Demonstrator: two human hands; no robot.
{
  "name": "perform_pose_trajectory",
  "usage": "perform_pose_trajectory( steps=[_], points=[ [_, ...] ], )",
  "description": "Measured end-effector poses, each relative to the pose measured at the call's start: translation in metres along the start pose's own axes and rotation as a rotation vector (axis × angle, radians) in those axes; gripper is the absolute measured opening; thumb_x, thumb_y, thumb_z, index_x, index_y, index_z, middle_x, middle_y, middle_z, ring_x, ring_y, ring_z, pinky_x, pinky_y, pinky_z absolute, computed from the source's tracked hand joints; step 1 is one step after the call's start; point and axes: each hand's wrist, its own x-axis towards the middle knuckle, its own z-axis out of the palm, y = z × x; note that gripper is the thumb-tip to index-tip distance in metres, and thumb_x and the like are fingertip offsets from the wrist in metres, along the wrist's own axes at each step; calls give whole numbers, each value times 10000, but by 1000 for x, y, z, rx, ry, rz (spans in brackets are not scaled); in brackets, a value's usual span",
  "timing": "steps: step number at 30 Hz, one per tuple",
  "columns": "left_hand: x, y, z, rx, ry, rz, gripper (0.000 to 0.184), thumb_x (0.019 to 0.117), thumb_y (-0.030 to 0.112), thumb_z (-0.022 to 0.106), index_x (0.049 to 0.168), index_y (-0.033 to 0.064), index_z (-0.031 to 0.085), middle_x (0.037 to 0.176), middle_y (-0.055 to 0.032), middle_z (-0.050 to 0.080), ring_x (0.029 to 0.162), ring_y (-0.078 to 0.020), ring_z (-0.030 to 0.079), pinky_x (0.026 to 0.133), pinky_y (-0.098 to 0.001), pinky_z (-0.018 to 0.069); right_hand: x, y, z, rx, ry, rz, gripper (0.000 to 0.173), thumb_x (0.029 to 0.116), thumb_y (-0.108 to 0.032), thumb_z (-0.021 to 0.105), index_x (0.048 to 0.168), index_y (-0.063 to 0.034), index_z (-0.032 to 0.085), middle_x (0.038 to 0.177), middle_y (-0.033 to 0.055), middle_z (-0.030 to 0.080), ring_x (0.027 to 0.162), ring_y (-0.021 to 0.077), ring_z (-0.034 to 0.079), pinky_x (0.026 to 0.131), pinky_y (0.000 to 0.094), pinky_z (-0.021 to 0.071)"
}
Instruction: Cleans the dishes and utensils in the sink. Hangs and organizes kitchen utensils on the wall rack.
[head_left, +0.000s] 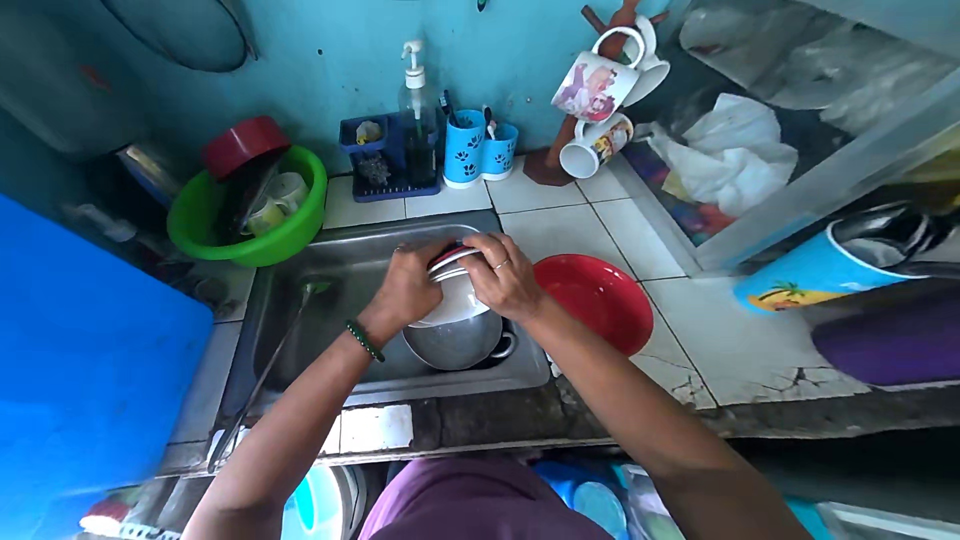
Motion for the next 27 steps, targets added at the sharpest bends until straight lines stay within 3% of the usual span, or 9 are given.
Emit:
perform_pose_trajectory(
  steps=[4, 9, 12, 15, 17, 20, 22, 25, 27],
  points=[
    [-2, 3, -6, -35, -30, -104, 495, 837, -111, 631, 1316, 9, 671, 1133, -217, 727, 996, -369, 713, 872, -555, 551, 7, 3, -4, 188, 58, 92, 89, 927, 8, 625, 864, -43, 589, 1058, 211, 668, 1002, 314, 655, 909, 323, 535],
    [-2, -2, -1, -35, -28, -107, 486, 857, -108, 599, 1320, 24, 671, 1130, -207, 732, 997, -345, 722, 863, -540, 563, 12, 3, -4, 161, 4, 149, 156, 970, -62, 632, 1102, 13, 595, 1088, 235, 680, 1013, 362, 650, 921, 387, 524],
    [-4, 1, 0, 6, -9, -11, 511, 816, -141, 633, 1309, -11, 664, 1147, -211, 722, 1028, -356, 706, 924, -531, 543, 24, 3, -16, 265, -275, 377, 438, 766, -58, 782, 1178, 57, 690, 1088, 247, 716, 1048, 439, 666, 937, 527, 530],
    [-4, -12, 8, -54, -40, -58, 529, 799, -153, 659, 1312, -34, 612, 1167, -194, 719, 1038, -314, 716, 921, -493, 571, 35, 5, -25, 402, -661, 539, 346, 875, -41, 730, 1213, 9, 675, 911, 250, 713, 844, 440, 713, 764, 604, 561],
    [2, -31, 12, -105, -134, -144, 554, 791, -146, 674, 1314, -13, 546, 1188, -176, 702, 1052, -284, 710, 914, -487, 582, 37, -5, -27, 351, -790, 645, 282, 917, -12, 672, 1197, -27, 699, 878, 228, 715, 838, 424, 713, 752, 603, 560],
    [21, -33, 3, -109, -326, -320, 637, 792, -101, 719, 1386, 6, 517, 1329, -234, 605, 1167, -384, 628, 967, -582, 519, 42, -21, -26, 268, -963, 809, 321, 926, 24, 618, 1243, -9, 658, 971, 245, 706, 943, 436, 699, 794, 600, 548],
    [33, -13, 1, -129, -291, -319, 658, 789, -104, 717, 1407, 22, 529, 1399, -242, 556, 1251, -396, 569, 1010, -598, 481, 44, -25, -22, 257, -1073, 881, 305, 966, 11, 570, 1268, 10, 612, 1078, 258, 683, 1031, 440, 681, 847, 592, 544],
    [53, 25, 34, -159, -192, -194, 514, 844, -42, 691, 1345, -26, 577, 1411, -244, 549, 1275, -374, 563, 1047, -553, 479, 31, -33, -15, 336, -986, 1071, 319, 1028, -31, 499, 1318, 44, 608, 1267, 273, 637, 1189, 431, 621, 981, 571, 502],
    [67, 43, 69, -66, -388, -216, 483, 924, 98, 713, 1364, -37, 569, 1364, -279, 574, 1206, -418, 606, 994, -592, 505, 11, -45, -13, 445, -881, 1212, 373, 1074, -124, 473, 1364, 76, 594, 1390, 276, 597, 1331, 378, 548, 1135, 468, 400]
  ],
)
